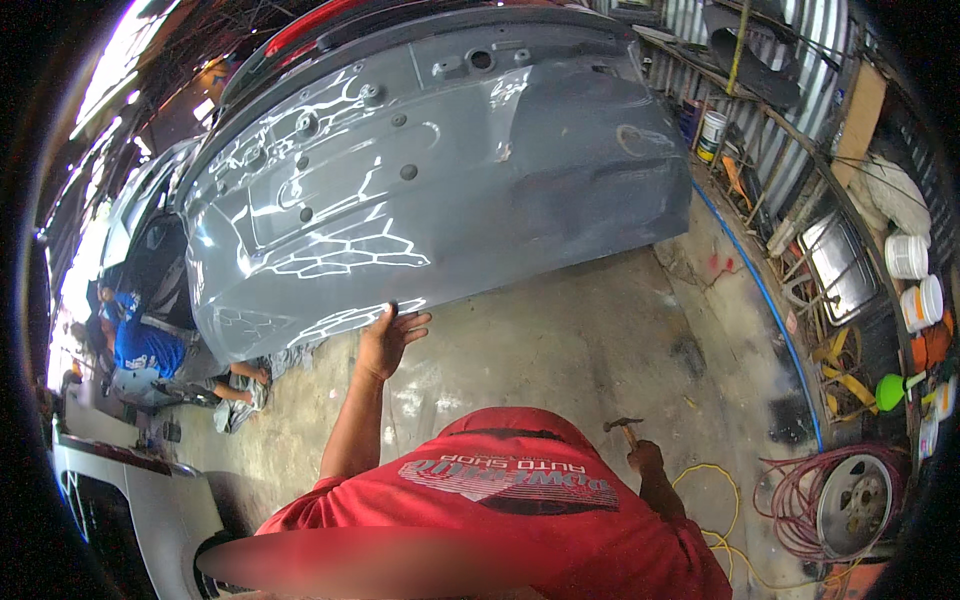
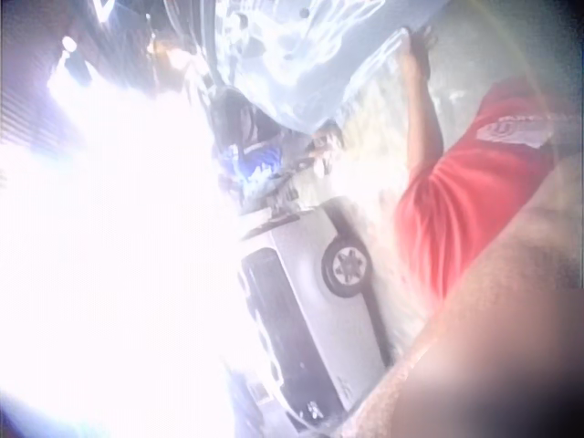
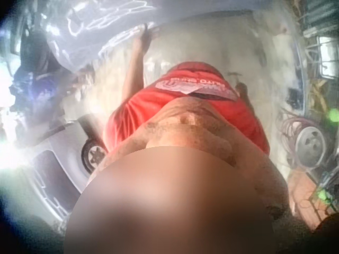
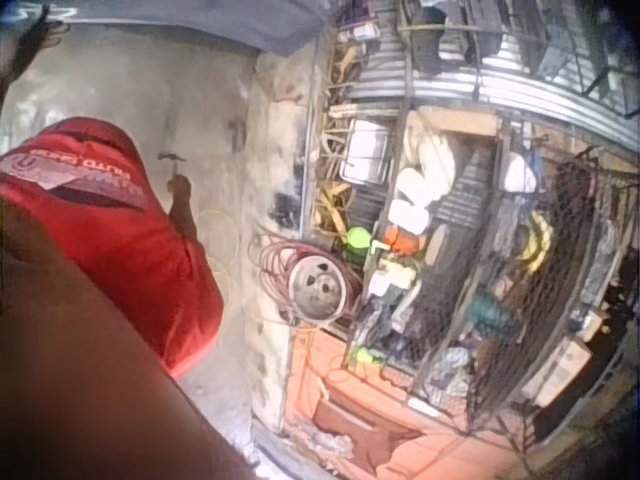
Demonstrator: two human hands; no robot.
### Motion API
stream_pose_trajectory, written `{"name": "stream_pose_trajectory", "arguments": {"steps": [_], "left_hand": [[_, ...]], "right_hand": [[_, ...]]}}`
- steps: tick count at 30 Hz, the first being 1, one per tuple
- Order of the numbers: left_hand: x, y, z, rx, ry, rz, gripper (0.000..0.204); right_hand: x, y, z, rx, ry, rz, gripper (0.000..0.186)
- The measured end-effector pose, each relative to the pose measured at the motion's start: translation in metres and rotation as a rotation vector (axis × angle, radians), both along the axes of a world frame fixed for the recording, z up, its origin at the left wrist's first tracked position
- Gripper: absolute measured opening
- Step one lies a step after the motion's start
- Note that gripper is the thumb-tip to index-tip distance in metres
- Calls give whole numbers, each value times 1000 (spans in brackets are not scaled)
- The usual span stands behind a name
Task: The person removes a red trim piece from a gray car bumper, then reattaches it and aligns the bumper onto the rear of a vehicle. The person uses a hammer to tap the trim into place and adjusts the bumper edges to fit the car body.
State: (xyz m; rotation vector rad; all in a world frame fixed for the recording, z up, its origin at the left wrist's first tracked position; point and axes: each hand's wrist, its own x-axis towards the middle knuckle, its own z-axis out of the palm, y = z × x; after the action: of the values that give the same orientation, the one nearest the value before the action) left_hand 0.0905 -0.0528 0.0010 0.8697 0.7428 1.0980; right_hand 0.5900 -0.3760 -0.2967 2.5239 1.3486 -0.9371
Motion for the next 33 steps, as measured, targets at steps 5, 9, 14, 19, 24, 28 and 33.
{"name": "stream_pose_trajectory", "arguments": {"steps": [5,9,14,19,24,28,33], "left_hand": [[0,-12,63,214,-42,47,48],[-5,-23,124,277,-21,19,48],[-1,-14,207,557,12,172,59],[-6,17,295,945,32,17,66],[-38,59,387,1077,100,-128,58],[-72,89,425,1136,198,25,54],[-112,108,448,1216,389,248,50]], "right_hand": [[-2,3,11,-40,48,120,34],[0,3,10,-62,-23,274,35],[-2,12,-8,80,-53,243,32],[-20,19,-23,168,3,76,27],[-53,17,-23,166,45,44,24],[-78,21,-39,49,55,71,24],[-92,37,-88,32,-73,-8,26]]}}
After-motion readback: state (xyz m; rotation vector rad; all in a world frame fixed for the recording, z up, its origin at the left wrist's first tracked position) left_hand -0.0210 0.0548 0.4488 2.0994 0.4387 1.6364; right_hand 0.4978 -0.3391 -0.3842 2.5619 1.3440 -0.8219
